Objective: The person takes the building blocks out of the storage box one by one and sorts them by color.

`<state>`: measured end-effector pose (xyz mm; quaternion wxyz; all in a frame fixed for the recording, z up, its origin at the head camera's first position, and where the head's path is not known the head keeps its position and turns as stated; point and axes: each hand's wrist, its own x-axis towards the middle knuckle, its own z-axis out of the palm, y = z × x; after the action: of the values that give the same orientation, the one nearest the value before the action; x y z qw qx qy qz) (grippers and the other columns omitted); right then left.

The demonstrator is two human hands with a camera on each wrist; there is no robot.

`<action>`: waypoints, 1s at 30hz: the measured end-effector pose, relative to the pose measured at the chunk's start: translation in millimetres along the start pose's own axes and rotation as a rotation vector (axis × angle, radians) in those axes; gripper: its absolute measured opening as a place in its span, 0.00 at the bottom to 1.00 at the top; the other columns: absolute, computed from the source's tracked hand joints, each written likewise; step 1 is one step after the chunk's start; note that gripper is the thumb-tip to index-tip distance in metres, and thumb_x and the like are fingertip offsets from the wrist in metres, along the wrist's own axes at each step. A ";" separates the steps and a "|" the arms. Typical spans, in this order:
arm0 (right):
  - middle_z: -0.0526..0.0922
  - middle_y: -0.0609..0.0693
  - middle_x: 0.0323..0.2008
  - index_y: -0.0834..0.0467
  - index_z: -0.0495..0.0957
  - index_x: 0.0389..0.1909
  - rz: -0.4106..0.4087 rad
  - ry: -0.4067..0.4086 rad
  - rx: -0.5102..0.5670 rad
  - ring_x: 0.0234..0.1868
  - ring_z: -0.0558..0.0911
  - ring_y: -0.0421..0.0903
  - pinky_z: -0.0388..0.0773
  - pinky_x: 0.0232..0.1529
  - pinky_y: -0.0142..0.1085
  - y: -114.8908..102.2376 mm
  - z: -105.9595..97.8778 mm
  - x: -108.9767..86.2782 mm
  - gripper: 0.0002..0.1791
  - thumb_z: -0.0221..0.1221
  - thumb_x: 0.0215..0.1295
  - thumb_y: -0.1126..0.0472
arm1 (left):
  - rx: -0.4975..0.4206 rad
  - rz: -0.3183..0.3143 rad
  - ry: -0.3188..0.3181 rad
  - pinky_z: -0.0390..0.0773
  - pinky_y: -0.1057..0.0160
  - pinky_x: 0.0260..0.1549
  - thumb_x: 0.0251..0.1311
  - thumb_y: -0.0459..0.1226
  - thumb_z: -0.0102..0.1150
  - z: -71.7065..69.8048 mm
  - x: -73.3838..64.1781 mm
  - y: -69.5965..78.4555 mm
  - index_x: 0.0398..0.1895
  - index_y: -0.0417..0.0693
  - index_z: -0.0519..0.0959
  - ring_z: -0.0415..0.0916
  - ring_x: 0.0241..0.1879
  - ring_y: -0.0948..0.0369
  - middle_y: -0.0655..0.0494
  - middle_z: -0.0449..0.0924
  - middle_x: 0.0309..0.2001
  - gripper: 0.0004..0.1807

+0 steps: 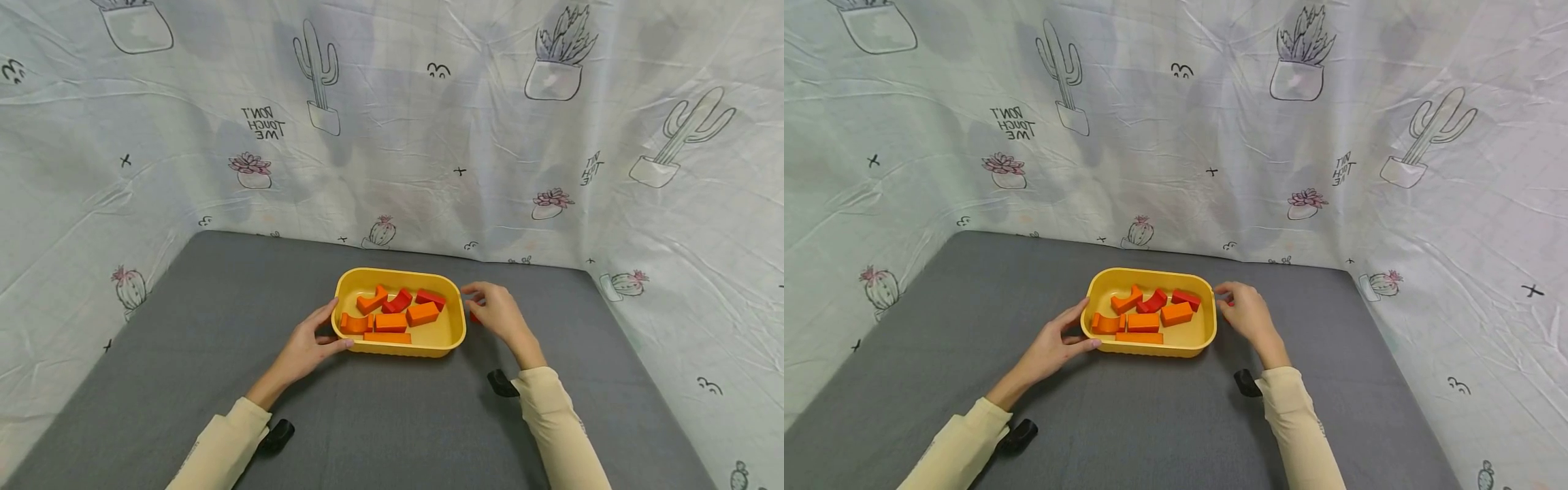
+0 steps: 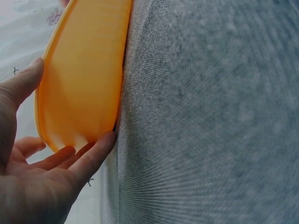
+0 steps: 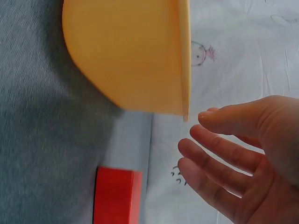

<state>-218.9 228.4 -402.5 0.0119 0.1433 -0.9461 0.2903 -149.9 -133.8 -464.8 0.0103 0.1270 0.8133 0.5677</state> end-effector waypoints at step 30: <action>0.82 0.61 0.50 0.64 0.83 0.48 0.041 0.054 -0.112 0.46 0.80 0.57 0.77 0.51 0.52 -42.0 49.9 30.2 0.16 0.61 0.58 0.74 | 0.036 0.034 0.008 0.79 0.54 0.50 0.55 0.41 0.72 0.6 0.1 -4.1 0.76 0.42 0.56 0.63 0.67 0.45 0.41 0.58 0.73 0.48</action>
<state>-233.1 159.6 -417.9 0.0394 0.1149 -0.9629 0.2411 -150.7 -134.6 -468.8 -0.0050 0.1387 0.8212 0.5534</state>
